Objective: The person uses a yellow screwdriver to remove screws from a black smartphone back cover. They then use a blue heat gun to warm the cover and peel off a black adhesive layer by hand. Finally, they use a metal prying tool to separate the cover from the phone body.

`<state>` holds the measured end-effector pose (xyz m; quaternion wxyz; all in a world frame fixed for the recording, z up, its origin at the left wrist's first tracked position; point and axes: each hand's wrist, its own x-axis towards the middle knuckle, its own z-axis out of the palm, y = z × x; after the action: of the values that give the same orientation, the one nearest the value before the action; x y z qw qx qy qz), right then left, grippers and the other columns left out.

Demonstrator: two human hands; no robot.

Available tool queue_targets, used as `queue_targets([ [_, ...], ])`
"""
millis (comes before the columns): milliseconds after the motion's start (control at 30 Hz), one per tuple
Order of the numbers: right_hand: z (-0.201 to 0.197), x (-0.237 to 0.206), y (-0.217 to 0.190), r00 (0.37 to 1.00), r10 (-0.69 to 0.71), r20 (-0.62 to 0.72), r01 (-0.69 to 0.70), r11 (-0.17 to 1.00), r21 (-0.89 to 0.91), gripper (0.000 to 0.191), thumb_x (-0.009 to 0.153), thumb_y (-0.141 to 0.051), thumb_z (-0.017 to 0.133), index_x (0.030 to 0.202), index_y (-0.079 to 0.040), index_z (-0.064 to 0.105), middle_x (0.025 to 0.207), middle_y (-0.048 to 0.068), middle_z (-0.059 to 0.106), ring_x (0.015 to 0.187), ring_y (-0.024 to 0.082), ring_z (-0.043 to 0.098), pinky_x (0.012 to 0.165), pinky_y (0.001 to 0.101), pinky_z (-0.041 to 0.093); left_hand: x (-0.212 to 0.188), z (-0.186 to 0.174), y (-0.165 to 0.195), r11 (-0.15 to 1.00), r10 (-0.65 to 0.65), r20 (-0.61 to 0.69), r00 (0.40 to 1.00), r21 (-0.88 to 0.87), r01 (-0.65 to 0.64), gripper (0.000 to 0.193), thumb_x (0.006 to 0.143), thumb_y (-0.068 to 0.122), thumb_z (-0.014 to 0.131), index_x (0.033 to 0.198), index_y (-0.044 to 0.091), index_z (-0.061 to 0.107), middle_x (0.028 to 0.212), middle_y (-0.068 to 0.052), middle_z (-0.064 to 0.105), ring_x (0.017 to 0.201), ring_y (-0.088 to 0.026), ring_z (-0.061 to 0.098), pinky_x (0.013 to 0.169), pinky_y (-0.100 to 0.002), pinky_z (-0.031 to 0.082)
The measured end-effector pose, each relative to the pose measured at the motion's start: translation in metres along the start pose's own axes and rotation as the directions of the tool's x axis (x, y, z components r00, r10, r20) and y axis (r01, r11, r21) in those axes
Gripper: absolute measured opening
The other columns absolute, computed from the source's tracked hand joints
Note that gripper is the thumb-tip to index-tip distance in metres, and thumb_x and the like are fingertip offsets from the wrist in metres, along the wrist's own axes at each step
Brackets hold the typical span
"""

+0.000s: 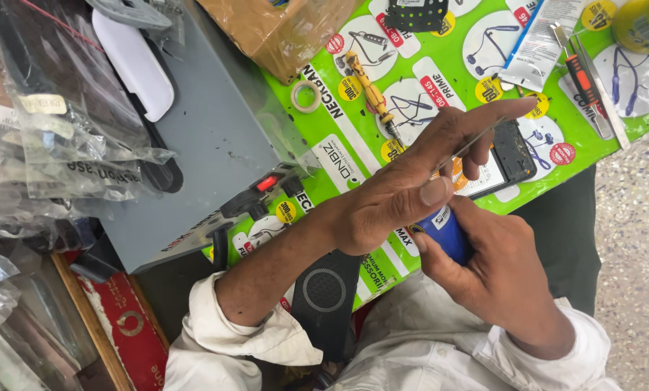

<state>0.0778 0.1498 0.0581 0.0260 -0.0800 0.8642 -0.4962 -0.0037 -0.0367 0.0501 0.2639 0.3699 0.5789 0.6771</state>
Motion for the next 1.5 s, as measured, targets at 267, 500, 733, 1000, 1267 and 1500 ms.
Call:
queue_targets([
  [267, -0.006, 0.003, 0.002, 1.000, 0.001, 0.006, -0.001, 0.999, 0.038, 0.038, 0.086, -0.027, 0.073, 0.113, 0.000, 0.068, 0.065, 0.011, 0.063, 0.049, 0.022, 0.063, 0.051, 0.0334, 0.048, 0.002, -0.001, 0.007, 0.992, -0.053, -0.007, 0.999, -0.112, 0.052, 0.077, 0.113, 0.068, 0.027, 0.166, 0.012, 0.023, 0.165, 0.006, 0.030, 0.106, -0.014, 0.046, 0.102, -0.025, 0.040],
  [500, -0.003, 0.006, 0.003, 0.987, 0.085, 0.137, -0.095, 0.993, 0.069, 0.036, 0.083, -0.029, 0.075, 0.106, -0.002, 0.068, 0.058, 0.010, 0.064, 0.046, 0.022, 0.066, 0.048, 0.0344, 0.050, 0.007, -0.004, 0.024, 0.976, -0.088, -0.023, 0.996, -0.201, 0.081, 0.088, 0.111, 0.071, 0.037, 0.168, 0.006, 0.021, 0.134, -0.002, 0.045, 0.102, -0.012, 0.043, 0.094, -0.025, 0.037],
  [733, -0.001, 0.007, 0.005, 0.993, 0.087, 0.077, -0.088, 0.996, 0.020, 0.033, 0.085, -0.030, 0.075, 0.103, -0.003, 0.068, 0.060, 0.012, 0.061, 0.046, 0.024, 0.062, 0.049, 0.0355, 0.048, 0.009, -0.003, 0.023, 0.971, -0.079, -0.069, 0.994, -0.233, 0.061, 0.099, 0.105, 0.081, 0.039, 0.165, 0.006, 0.018, 0.115, -0.001, 0.048, 0.104, -0.011, 0.045, 0.101, -0.025, 0.037],
  [1000, 0.003, 0.009, 0.005, 0.994, 0.072, 0.087, -0.074, 0.997, 0.024, 0.035, 0.085, -0.032, 0.075, 0.107, -0.005, 0.068, 0.060, 0.012, 0.062, 0.049, 0.024, 0.062, 0.049, 0.0359, 0.049, 0.007, -0.003, 0.030, 0.951, -0.086, -0.163, 0.983, -0.307, 0.033, 0.116, 0.093, 0.088, 0.044, 0.168, 0.003, 0.015, 0.123, 0.000, 0.047, 0.106, -0.010, 0.044, 0.097, -0.025, 0.035],
  [1267, 0.003, 0.007, 0.000, 0.984, 0.068, 0.162, -0.073, 0.997, 0.026, 0.041, 0.081, -0.031, 0.075, 0.111, -0.004, 0.067, 0.059, 0.013, 0.064, 0.048, 0.028, 0.067, 0.049, 0.0369, 0.051, 0.008, -0.008, 0.033, 0.996, -0.062, -0.096, 0.993, -0.073, 0.055, 0.111, 0.093, 0.088, 0.032, 0.165, 0.005, 0.019, 0.107, 0.002, 0.045, 0.093, -0.009, 0.043, 0.087, -0.022, 0.035],
  [1500, 0.002, 0.007, 0.000, 0.997, 0.036, 0.074, -0.035, 0.999, -0.020, 0.039, 0.082, -0.029, 0.076, 0.108, -0.001, 0.068, 0.064, 0.016, 0.064, 0.052, 0.030, 0.066, 0.051, 0.0378, 0.049, 0.008, -0.004, 0.035, 0.987, -0.079, -0.064, 0.995, -0.144, 0.069, 0.111, 0.093, 0.087, 0.035, 0.166, 0.004, 0.018, 0.107, 0.001, 0.043, 0.091, -0.012, 0.041, 0.086, -0.024, 0.033],
])
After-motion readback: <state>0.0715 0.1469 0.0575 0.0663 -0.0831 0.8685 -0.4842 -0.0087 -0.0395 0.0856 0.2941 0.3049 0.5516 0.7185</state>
